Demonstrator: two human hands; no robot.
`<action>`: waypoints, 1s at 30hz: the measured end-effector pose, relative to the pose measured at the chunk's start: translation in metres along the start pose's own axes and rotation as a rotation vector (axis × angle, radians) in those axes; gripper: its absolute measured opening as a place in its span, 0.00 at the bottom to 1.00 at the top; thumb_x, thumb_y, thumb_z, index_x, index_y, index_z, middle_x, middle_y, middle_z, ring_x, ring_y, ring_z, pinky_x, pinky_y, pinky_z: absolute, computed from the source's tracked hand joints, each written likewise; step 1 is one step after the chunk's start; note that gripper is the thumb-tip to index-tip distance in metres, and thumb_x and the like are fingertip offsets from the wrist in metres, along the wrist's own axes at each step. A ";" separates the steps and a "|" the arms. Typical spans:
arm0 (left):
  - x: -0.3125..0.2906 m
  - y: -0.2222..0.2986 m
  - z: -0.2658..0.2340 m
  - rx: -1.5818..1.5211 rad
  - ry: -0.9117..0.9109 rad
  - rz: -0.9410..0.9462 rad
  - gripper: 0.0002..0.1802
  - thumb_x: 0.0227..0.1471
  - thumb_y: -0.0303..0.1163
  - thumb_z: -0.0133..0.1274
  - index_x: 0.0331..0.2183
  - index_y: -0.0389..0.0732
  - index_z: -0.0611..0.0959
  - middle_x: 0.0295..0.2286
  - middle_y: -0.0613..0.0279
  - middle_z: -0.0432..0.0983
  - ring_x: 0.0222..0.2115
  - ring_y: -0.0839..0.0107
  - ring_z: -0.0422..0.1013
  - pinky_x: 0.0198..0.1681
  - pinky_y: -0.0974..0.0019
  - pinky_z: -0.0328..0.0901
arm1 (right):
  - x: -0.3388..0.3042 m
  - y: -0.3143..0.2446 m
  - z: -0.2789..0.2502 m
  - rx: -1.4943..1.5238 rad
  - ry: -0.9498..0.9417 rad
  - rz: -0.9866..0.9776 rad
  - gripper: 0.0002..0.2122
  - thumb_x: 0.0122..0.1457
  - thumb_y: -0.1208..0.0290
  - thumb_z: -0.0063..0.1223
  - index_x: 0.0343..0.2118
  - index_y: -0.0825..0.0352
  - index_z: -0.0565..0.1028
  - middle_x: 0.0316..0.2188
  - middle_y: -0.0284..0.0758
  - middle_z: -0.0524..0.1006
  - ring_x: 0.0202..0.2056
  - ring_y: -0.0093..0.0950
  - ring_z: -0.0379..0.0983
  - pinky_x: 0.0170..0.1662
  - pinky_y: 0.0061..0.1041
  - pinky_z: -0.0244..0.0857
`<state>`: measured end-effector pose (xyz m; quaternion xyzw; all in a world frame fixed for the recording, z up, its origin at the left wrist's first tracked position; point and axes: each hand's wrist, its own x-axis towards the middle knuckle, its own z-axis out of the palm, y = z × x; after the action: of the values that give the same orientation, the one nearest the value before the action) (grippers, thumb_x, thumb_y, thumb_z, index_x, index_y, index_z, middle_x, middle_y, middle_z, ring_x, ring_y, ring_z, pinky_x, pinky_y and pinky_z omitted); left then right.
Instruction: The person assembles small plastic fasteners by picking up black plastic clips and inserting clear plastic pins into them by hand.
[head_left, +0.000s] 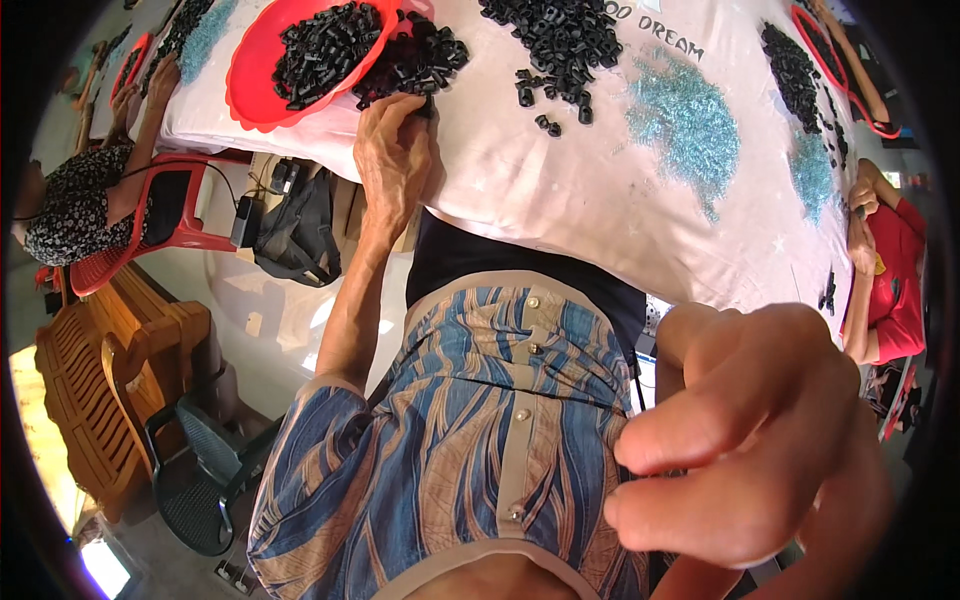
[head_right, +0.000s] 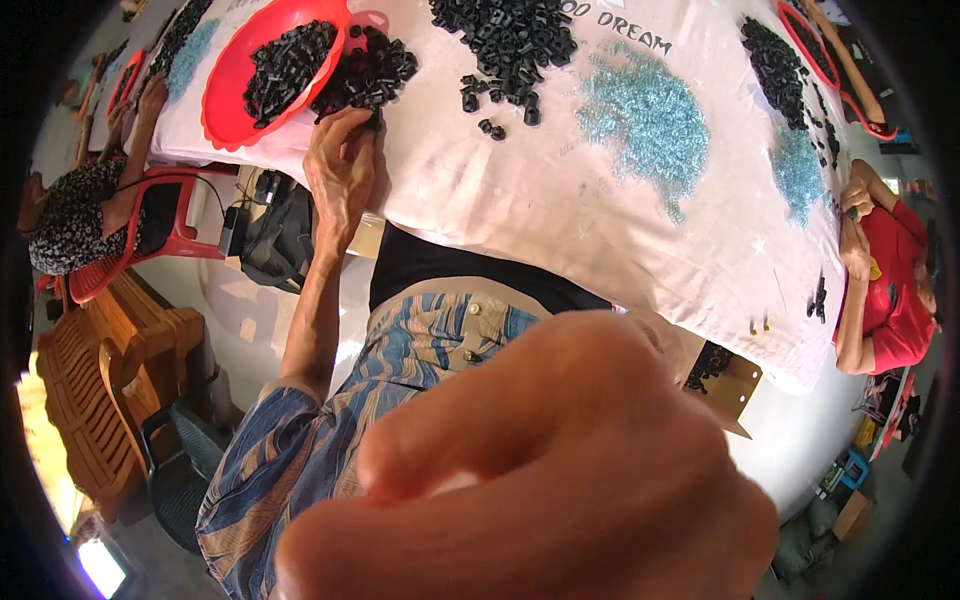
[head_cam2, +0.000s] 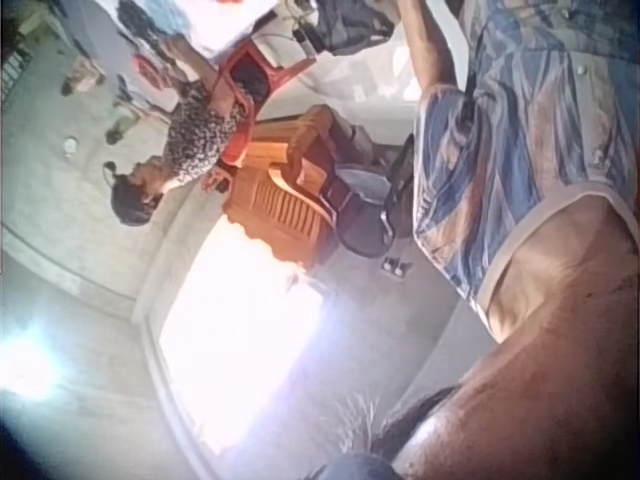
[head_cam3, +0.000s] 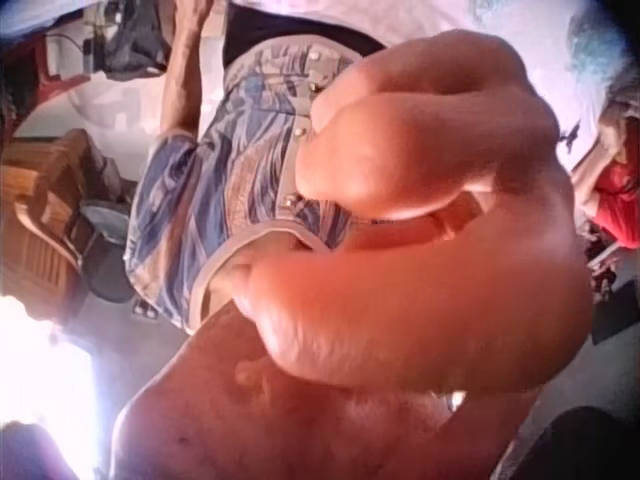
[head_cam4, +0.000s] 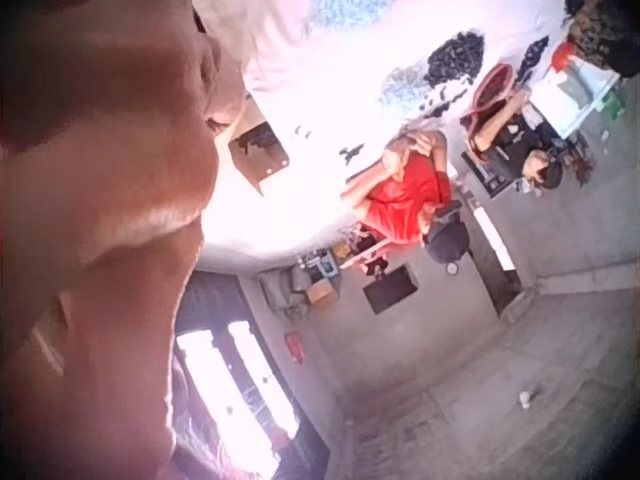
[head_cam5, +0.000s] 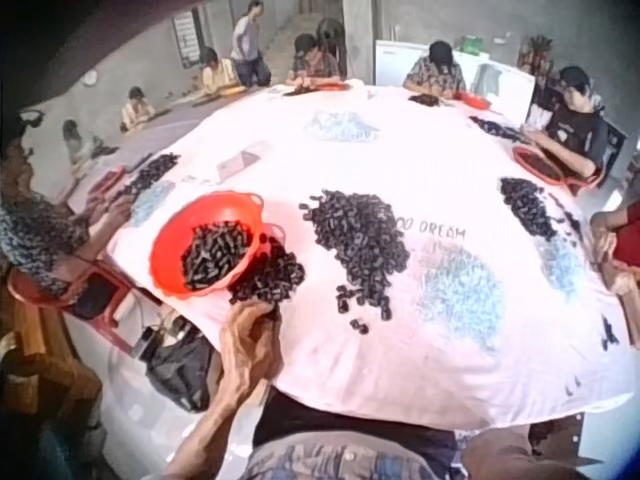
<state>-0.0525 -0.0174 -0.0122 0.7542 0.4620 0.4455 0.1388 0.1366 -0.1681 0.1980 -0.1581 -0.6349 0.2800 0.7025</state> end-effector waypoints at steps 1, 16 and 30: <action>0.003 0.003 0.003 -0.016 -0.003 0.008 0.14 0.41 0.19 0.54 0.36 0.36 0.81 0.37 0.53 0.77 0.39 0.54 0.72 0.46 0.59 0.66 | 0.006 0.005 -0.013 0.186 -0.338 -0.206 0.07 0.50 0.74 0.60 0.25 0.57 0.72 0.23 0.27 0.78 0.13 0.22 0.64 0.26 0.20 0.65; 0.005 0.007 0.003 -0.015 -0.015 0.008 0.15 0.41 0.19 0.54 0.36 0.36 0.81 0.38 0.53 0.77 0.40 0.54 0.72 0.46 0.59 0.66 | 0.006 0.011 -0.023 0.130 -0.299 -0.160 0.05 0.51 0.74 0.60 0.26 0.58 0.73 0.23 0.29 0.78 0.13 0.21 0.64 0.23 0.19 0.64; 0.005 0.006 0.003 -0.048 -0.016 -0.006 0.15 0.41 0.18 0.54 0.36 0.35 0.81 0.38 0.53 0.76 0.40 0.55 0.72 0.47 0.59 0.66 | -0.001 0.000 -0.032 0.093 -0.250 -0.100 0.04 0.52 0.74 0.59 0.27 0.58 0.74 0.24 0.32 0.79 0.13 0.20 0.65 0.21 0.18 0.63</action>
<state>-0.0457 -0.0161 -0.0079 0.7527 0.4524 0.4500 0.1619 0.1679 -0.1642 0.1923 -0.0576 -0.7109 0.2914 0.6375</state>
